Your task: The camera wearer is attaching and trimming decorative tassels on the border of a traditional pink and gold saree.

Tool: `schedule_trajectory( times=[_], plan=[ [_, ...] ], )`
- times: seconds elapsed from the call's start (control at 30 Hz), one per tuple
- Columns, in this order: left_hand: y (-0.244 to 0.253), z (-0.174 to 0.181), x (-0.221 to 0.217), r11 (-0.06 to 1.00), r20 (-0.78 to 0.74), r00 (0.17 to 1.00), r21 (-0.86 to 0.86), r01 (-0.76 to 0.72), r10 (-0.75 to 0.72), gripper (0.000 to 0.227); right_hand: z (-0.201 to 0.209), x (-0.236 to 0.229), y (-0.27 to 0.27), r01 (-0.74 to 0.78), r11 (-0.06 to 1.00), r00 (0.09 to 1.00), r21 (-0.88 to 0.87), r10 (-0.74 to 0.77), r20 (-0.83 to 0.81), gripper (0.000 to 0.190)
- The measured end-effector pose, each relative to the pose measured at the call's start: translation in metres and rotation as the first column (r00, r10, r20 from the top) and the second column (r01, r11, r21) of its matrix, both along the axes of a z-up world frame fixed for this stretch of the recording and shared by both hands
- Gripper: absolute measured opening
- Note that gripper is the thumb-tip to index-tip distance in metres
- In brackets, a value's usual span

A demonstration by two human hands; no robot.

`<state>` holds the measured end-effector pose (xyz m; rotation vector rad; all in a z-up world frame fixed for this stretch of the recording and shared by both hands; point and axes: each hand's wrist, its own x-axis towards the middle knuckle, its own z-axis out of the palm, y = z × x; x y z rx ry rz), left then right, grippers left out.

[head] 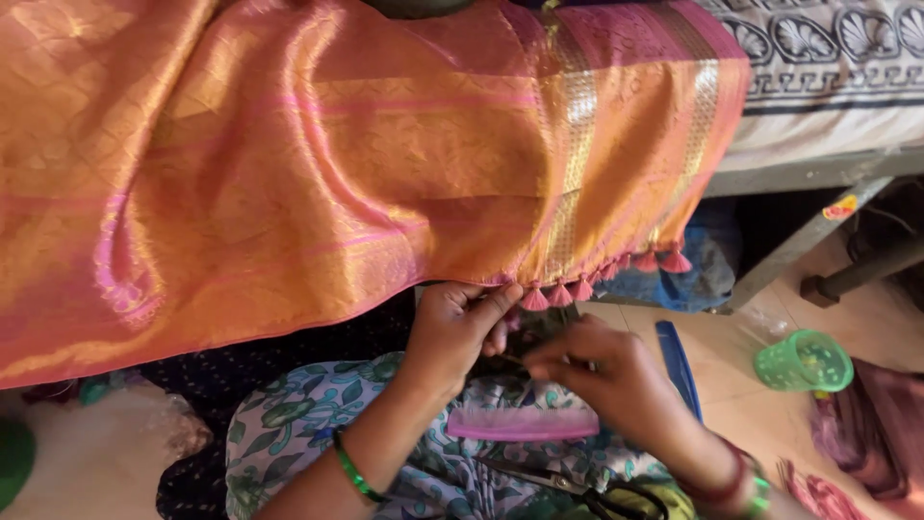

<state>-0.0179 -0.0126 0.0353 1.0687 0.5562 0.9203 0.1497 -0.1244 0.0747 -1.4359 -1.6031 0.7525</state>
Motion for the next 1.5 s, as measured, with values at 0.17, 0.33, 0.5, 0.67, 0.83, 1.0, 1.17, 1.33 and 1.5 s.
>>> schedule_trajectory(
  times=[0.17,0.33,0.5,0.67,0.83,1.0,1.17,1.33,1.5],
  plan=[
    [0.021,-0.003,-0.010,0.969,-0.142,0.961,0.024,0.245,-0.239,0.019,0.067,0.004,0.009,-0.131,0.947,0.869,0.294,-0.034,0.494,0.010],
    [0.024,0.030,-0.019,0.907,-0.184,0.905,0.109,0.407,-0.384,0.015,0.108,-0.001,0.048,-0.260,0.890,0.741,0.375,-0.065,0.668,0.012],
    [0.024,0.008,-0.016,0.936,-0.288,0.942,0.250,0.247,-0.171,0.023,0.112,-0.002,0.082,-0.553,0.793,0.629,0.255,0.196,0.752,0.019],
    [0.008,-0.029,0.000,0.928,-0.192,0.978,0.373,-0.001,0.078,0.021,0.117,-0.016,0.096,-0.705,0.694,0.479,0.145,0.316,0.819,0.029],
    [-0.001,-0.035,0.006,0.890,-0.034,0.971,0.408,-0.202,0.236,0.020,0.115,-0.029,0.104,-0.679,0.734,0.369,-0.021,0.365,0.855,0.039],
    [0.000,-0.031,0.003,0.973,-0.050,0.980,0.140,-0.185,0.193,0.021,0.099,-0.027,0.114,-0.728,0.675,0.405,0.122,0.279,0.871,0.037],
    [-0.005,-0.023,-0.002,0.707,0.041,0.867,0.560,-0.432,0.497,0.014,0.102,-0.037,0.113,-0.556,0.831,0.368,0.013,0.233,0.900,0.039],
    [-0.020,0.033,-0.021,-0.022,0.148,0.647,0.980,-0.198,0.748,0.020,0.097,-0.033,0.108,-0.424,0.906,0.272,-0.002,0.129,0.953,0.030],
    [-0.010,-0.027,0.008,0.939,0.047,0.968,0.236,-0.252,0.248,0.014,0.086,-0.007,0.078,-0.390,0.854,0.715,0.345,0.044,0.697,0.017]
  ],
)
